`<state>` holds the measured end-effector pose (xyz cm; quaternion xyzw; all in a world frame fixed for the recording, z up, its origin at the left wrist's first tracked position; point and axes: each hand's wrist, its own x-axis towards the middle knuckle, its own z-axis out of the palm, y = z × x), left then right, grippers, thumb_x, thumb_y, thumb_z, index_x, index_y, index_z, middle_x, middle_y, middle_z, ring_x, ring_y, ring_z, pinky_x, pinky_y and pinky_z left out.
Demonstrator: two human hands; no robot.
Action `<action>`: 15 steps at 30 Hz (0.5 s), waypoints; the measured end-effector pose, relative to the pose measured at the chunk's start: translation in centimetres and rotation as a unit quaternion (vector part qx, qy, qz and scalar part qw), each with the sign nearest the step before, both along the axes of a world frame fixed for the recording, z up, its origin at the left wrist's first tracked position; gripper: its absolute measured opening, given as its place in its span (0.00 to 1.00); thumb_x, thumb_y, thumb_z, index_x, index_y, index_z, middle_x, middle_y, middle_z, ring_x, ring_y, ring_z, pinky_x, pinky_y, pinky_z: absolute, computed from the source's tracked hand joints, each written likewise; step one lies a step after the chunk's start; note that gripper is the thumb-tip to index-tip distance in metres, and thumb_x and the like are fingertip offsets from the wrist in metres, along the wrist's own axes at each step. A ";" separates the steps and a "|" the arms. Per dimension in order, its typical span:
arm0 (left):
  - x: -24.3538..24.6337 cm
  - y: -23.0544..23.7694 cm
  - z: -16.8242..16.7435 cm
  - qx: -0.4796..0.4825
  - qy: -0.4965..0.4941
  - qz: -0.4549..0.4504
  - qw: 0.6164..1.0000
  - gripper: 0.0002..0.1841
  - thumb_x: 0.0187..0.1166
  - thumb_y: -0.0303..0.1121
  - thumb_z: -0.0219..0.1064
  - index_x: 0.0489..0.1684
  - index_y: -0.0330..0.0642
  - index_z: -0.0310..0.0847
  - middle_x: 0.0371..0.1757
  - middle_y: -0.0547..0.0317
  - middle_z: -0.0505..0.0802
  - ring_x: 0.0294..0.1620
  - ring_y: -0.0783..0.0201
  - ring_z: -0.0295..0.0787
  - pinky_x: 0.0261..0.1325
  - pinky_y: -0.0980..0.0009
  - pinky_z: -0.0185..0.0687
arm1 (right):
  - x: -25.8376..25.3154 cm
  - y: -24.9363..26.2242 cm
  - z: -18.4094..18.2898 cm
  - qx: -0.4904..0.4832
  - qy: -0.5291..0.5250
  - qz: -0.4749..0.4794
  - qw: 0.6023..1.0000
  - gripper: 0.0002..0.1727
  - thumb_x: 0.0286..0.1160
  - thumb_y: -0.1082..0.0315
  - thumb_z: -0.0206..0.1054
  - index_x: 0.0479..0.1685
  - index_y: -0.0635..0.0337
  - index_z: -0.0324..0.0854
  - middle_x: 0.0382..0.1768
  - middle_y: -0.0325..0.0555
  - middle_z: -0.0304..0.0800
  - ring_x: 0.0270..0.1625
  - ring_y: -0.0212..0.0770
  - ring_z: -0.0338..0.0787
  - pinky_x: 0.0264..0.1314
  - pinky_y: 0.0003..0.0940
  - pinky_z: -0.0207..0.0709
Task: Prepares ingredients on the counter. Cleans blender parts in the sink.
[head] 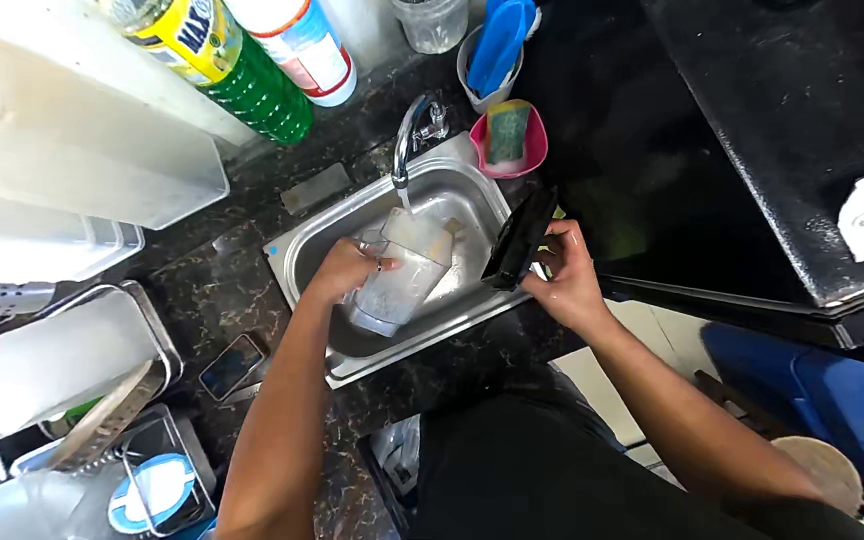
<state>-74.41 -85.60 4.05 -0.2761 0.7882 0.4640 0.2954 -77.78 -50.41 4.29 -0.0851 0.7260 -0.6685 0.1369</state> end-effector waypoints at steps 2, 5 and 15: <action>1.1 0.2 1.2 -0.095 0.038 -0.035 0.994 0.18 0.64 0.45 0.84 0.28 0.37 0.88 0.23 0.51 0.87 0.23 0.57 0.80 0.31 0.51 0.78 | 0.0 0.0 -0.4 0.003 -0.005 0.007 1.000 0.39 0.44 0.74 0.82 0.64 0.52 0.68 0.60 0.43 0.80 0.59 0.40 0.87 0.55 0.39 0.88; 2.8 1.2 2.2 -0.212 0.053 -0.048 0.975 0.22 0.66 0.52 0.82 0.28 0.39 0.88 0.26 0.46 0.89 0.31 0.46 0.87 0.37 0.39 0.81 | 0.1 -0.2 -0.5 0.009 -0.021 0.016 1.000 0.39 0.46 0.73 0.83 0.65 0.52 0.69 0.59 0.43 0.81 0.59 0.41 0.86 0.55 0.39 0.88; 4.6 5.9 0.8 -0.372 0.101 -0.015 0.922 0.25 0.74 0.57 0.73 0.35 0.38 0.89 0.33 0.41 0.93 0.39 0.38 0.92 0.44 0.35 0.83 | 0.0 0.1 0.4 0.038 -0.024 0.043 0.998 0.38 0.45 0.72 0.81 0.64 0.53 0.69 0.60 0.44 0.80 0.58 0.41 0.87 0.52 0.40 0.88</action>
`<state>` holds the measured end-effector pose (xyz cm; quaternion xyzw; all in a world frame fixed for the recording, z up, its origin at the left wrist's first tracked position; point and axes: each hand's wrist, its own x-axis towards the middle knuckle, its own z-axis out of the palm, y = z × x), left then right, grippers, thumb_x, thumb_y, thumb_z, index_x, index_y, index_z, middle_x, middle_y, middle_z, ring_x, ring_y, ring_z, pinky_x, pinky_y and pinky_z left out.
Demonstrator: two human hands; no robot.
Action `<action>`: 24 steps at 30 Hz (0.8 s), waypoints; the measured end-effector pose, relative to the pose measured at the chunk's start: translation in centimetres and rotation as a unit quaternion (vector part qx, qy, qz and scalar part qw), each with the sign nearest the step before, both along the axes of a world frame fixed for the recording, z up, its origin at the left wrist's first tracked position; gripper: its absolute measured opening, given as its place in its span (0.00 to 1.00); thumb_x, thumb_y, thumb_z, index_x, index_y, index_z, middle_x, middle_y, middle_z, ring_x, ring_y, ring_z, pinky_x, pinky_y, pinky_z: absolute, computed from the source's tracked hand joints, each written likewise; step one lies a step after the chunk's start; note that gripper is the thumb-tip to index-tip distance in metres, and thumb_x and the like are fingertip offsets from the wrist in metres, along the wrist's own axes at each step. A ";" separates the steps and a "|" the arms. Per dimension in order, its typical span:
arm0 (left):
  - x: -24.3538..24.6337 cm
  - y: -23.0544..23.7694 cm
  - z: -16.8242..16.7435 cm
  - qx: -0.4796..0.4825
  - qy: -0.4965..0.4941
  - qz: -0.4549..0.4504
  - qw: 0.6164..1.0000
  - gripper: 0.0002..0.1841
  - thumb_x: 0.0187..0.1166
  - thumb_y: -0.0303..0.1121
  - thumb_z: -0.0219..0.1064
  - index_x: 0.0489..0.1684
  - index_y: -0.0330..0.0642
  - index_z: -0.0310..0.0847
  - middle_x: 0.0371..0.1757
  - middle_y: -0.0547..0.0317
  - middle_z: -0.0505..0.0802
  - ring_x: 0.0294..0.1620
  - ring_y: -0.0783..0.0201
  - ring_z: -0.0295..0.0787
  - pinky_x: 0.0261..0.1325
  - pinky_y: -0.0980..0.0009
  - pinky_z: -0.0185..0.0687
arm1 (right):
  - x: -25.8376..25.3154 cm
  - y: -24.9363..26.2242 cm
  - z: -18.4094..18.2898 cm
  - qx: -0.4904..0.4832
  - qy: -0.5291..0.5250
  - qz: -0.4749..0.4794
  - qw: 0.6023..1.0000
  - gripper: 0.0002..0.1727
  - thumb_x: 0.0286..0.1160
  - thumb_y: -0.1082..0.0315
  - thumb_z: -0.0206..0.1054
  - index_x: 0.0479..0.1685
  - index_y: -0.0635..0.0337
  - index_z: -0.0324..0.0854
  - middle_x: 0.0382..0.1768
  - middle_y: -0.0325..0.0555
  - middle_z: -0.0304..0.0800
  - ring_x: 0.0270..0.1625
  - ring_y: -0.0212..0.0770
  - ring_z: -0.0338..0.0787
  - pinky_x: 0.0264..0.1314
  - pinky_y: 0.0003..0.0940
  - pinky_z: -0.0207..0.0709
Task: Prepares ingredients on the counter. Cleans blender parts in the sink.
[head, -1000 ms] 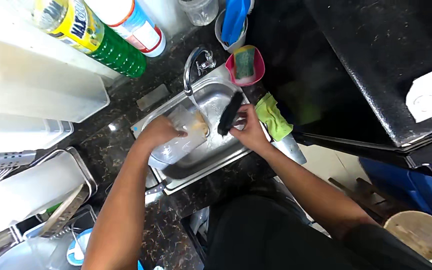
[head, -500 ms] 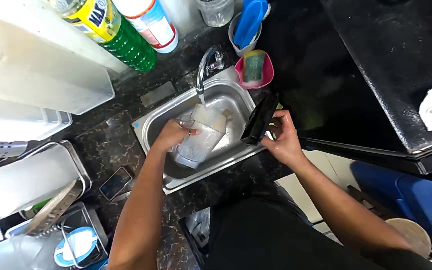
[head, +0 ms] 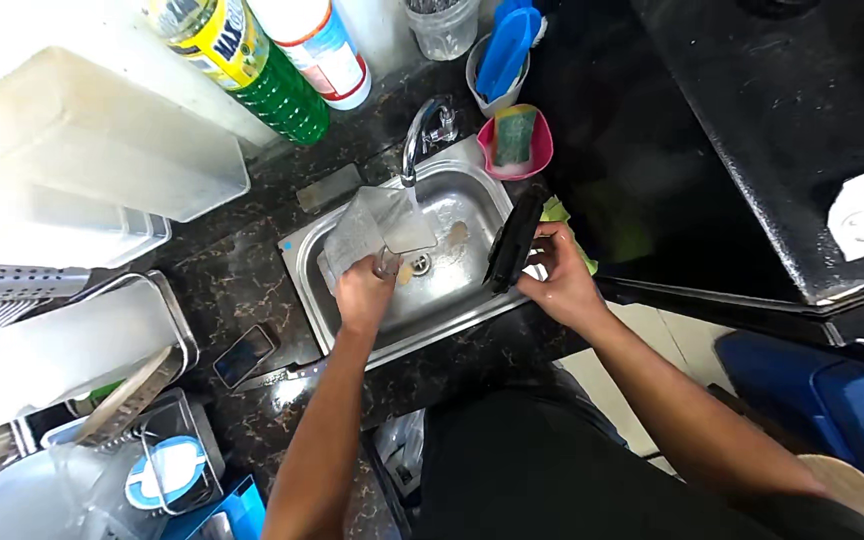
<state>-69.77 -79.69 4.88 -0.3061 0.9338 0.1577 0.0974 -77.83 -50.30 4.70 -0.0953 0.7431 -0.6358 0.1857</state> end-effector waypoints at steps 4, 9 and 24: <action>-0.2 2.0 -1.7 -0.074 0.098 0.031 0.992 0.21 0.76 0.49 0.72 0.31 0.36 0.87 0.32 0.41 0.92 0.35 0.39 0.92 0.37 0.37 0.82 | 0.3 0.3 1.0 0.018 0.011 0.009 1.000 0.37 0.46 0.70 0.82 0.63 0.53 0.70 0.61 0.44 0.79 0.59 0.39 0.86 0.53 0.37 0.88; -0.8 1.1 0.3 -0.054 0.139 0.026 0.988 0.23 0.77 0.52 0.71 0.32 0.36 0.85 0.38 0.40 0.91 0.38 0.41 0.91 0.39 0.41 0.84 | 0.4 0.4 1.6 0.009 0.013 0.028 0.999 0.35 0.48 0.69 0.80 0.63 0.53 0.71 0.61 0.43 0.80 0.58 0.39 0.87 0.53 0.37 0.88; 0.7 -6.0 -5.0 0.529 0.267 0.123 0.796 0.28 0.75 0.70 0.60 0.30 0.53 0.84 0.15 0.69 0.86 0.12 0.72 0.79 0.21 0.72 0.83 | 0.1 1.5 2.9 0.005 0.037 0.005 0.999 0.34 0.51 0.69 0.80 0.63 0.53 0.70 0.59 0.42 0.82 0.58 0.39 0.88 0.55 0.38 0.88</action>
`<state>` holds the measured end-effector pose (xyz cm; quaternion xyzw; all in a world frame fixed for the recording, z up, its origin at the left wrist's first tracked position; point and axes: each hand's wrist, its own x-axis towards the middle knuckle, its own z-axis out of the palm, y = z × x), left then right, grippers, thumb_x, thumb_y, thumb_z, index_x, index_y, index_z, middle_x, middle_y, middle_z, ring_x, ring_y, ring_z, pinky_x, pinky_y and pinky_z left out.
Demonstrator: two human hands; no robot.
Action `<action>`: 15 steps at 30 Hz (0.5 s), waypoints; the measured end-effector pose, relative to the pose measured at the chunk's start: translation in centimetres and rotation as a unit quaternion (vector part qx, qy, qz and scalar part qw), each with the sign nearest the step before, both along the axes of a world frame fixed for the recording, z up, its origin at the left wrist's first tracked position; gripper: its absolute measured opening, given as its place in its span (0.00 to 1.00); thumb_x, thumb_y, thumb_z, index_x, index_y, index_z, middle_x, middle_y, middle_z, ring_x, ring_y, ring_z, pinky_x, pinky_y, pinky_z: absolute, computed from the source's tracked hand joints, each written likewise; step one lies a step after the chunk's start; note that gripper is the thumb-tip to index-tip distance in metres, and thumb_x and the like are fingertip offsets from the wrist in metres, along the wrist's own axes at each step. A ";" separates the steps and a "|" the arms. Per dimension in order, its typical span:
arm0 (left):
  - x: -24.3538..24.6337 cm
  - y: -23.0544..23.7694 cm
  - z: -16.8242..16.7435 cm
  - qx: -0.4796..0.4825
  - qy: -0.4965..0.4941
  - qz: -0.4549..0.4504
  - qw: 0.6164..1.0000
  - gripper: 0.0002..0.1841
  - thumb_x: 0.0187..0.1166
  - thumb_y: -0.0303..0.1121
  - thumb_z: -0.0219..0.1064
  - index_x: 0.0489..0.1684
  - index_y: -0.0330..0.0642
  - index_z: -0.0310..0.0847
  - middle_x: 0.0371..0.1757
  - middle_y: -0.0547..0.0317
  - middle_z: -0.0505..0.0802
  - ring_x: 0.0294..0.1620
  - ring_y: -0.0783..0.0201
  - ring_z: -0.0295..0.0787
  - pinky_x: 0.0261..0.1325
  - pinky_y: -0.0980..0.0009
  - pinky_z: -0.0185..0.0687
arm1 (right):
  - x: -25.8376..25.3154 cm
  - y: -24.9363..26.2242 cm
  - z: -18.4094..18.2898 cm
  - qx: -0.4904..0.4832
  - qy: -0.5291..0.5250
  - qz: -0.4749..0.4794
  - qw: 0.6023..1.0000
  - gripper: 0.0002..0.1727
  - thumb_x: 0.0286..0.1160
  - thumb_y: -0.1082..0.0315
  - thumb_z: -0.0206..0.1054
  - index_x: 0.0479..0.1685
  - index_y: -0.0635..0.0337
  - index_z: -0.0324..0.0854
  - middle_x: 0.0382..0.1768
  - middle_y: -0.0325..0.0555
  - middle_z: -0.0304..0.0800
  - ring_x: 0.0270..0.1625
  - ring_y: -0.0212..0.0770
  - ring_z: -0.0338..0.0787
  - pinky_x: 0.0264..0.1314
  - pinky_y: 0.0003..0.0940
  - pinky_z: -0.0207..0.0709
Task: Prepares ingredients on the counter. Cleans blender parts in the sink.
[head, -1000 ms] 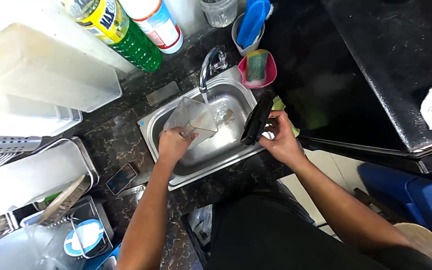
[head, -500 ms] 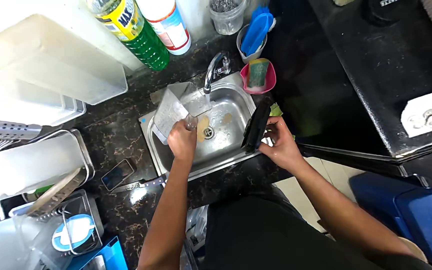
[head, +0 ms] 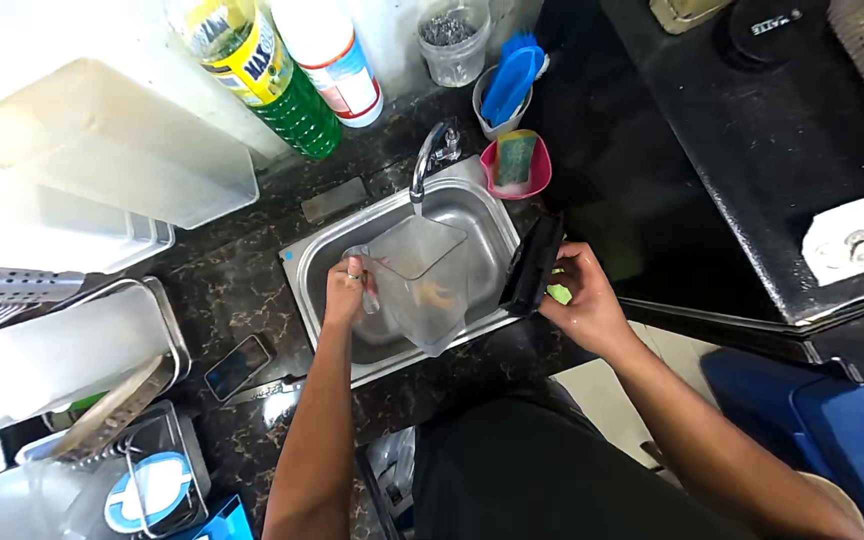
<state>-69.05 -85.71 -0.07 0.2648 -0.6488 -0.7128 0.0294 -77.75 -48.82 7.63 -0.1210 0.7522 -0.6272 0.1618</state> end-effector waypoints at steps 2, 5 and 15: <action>-1.8 0.3 -0.8 0.048 0.008 -0.006 0.999 0.31 0.76 0.73 0.54 0.31 0.54 0.84 0.16 0.69 0.88 0.11 0.74 0.79 0.17 0.76 0.80 | 0.2 0.4 0.6 0.009 0.017 -0.013 1.000 0.34 0.51 0.68 0.80 0.63 0.54 0.71 0.61 0.43 0.81 0.58 0.39 0.87 0.56 0.38 0.88; -4.4 0.4 -2.2 0.093 -0.006 -0.014 0.996 0.32 0.88 0.65 0.36 0.37 0.50 0.79 0.25 0.64 0.93 0.14 0.73 0.81 0.18 0.77 0.79 | 0.7 1.1 1.4 0.006 0.025 -0.038 0.999 0.35 0.51 0.66 0.82 0.63 0.53 0.71 0.63 0.43 0.80 0.61 0.39 0.87 0.58 0.36 0.88; -9.9 2.4 -5.7 0.170 -0.022 -0.069 0.983 0.35 0.87 0.66 0.36 0.47 0.44 0.78 0.28 0.59 0.94 0.17 0.70 0.84 0.21 0.74 0.82 | 2.2 2.1 2.3 0.008 0.040 -0.061 0.997 0.35 0.54 0.65 0.82 0.65 0.51 0.70 0.64 0.41 0.79 0.60 0.36 0.88 0.60 0.33 0.88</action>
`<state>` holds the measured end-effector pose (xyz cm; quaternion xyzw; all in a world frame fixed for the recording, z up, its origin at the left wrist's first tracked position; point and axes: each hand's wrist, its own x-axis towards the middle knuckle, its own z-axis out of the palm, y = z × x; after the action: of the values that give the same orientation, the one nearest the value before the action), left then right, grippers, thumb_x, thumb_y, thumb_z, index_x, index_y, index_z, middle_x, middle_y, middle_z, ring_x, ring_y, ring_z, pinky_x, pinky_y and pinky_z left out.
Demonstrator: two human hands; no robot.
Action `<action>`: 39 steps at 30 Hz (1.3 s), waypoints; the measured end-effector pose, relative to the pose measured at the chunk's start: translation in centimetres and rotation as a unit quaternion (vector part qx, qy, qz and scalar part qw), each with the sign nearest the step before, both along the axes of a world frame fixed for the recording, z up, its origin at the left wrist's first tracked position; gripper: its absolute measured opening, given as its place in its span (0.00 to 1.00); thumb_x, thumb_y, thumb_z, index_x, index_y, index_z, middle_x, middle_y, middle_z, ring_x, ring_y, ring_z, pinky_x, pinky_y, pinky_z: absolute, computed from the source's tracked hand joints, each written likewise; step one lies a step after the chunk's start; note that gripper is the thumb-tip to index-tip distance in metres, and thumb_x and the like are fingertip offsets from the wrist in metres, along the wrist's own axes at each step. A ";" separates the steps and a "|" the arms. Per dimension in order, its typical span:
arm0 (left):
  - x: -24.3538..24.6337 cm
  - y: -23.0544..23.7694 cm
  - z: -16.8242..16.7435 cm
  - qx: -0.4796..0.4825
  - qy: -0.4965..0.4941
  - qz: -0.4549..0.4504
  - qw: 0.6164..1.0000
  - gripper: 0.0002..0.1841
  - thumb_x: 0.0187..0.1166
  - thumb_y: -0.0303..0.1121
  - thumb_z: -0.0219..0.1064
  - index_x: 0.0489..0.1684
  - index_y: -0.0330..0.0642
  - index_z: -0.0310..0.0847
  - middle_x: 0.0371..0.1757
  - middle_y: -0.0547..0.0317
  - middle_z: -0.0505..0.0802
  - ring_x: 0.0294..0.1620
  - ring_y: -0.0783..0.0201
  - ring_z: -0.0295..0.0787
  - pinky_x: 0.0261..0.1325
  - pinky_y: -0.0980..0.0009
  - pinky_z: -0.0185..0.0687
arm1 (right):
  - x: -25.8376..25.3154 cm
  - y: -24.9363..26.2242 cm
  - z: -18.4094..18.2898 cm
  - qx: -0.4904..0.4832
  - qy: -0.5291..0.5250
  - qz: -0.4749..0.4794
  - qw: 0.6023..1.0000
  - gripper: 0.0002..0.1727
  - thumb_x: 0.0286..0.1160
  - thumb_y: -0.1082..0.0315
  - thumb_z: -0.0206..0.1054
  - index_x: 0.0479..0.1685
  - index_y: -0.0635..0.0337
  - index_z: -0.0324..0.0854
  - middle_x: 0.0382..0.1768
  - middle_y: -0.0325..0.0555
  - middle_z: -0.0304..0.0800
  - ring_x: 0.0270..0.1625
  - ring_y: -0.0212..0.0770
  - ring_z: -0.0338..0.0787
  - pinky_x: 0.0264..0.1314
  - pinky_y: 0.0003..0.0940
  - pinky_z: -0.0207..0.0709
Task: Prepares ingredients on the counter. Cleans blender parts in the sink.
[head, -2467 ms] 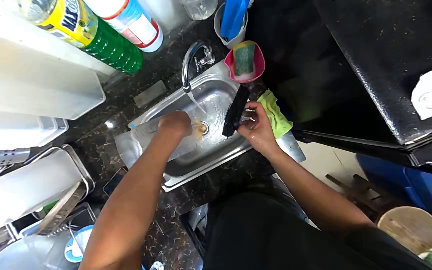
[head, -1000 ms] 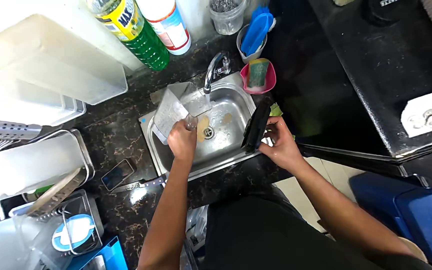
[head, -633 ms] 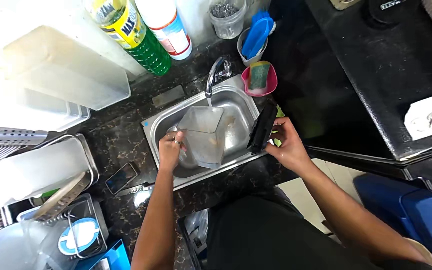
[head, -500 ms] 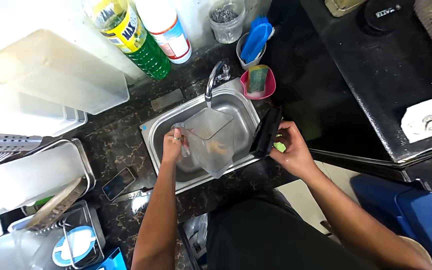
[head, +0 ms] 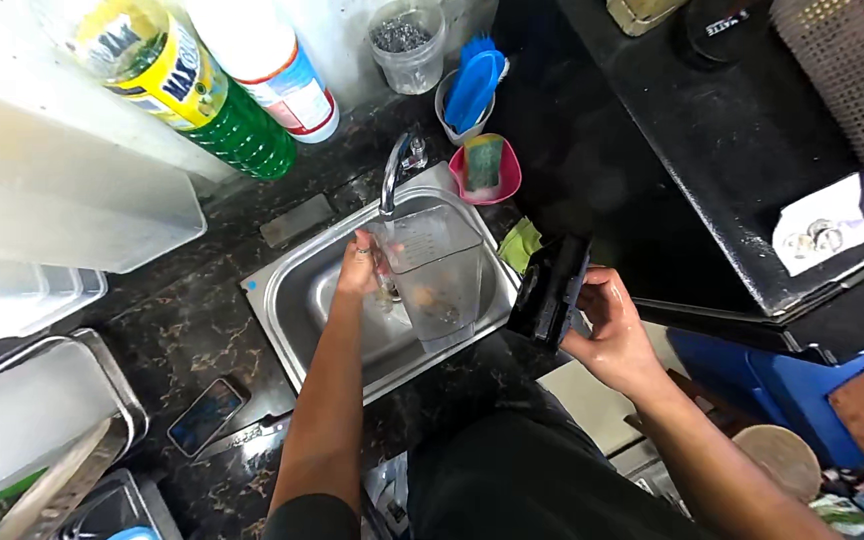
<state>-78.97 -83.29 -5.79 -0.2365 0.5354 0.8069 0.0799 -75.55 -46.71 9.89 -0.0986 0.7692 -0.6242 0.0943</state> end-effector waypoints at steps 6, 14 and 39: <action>7.2 -2.0 8.3 -0.010 -0.049 -0.056 0.997 0.35 0.70 0.80 0.50 0.23 0.57 0.79 0.20 0.68 0.87 0.25 0.66 0.89 0.37 0.63 0.91 | -0.6 -0.4 -1.0 -0.004 -0.017 0.014 1.000 0.34 0.53 0.63 0.83 0.63 0.57 0.71 0.63 0.46 0.80 0.61 0.37 0.87 0.59 0.33 0.88; 8.6 9.4 7.1 -0.182 0.058 -0.192 0.963 0.30 0.78 0.28 0.66 0.80 0.31 0.65 0.56 0.50 0.88 0.56 0.63 0.86 0.64 0.64 0.84 | -1.3 -1.6 -0.6 -0.004 -0.020 0.044 0.999 0.35 0.52 0.65 0.83 0.63 0.58 0.72 0.63 0.48 0.79 0.60 0.40 0.87 0.57 0.35 0.88; 11.2 12.7 9.1 -0.428 -0.035 0.009 0.903 0.21 0.81 0.43 0.68 0.53 0.29 0.85 0.39 0.48 0.93 0.40 0.58 0.91 0.50 0.58 0.88 | -1.0 -0.2 0.4 0.000 -0.024 0.102 0.994 0.33 0.53 0.64 0.82 0.62 0.55 0.73 0.66 0.48 0.80 0.62 0.42 0.87 0.57 0.38 0.89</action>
<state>-67.72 -70.64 3.34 -0.2808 0.8240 0.4918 -0.0177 -76.56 -46.93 10.32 -0.1617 0.7529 -0.6132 0.1760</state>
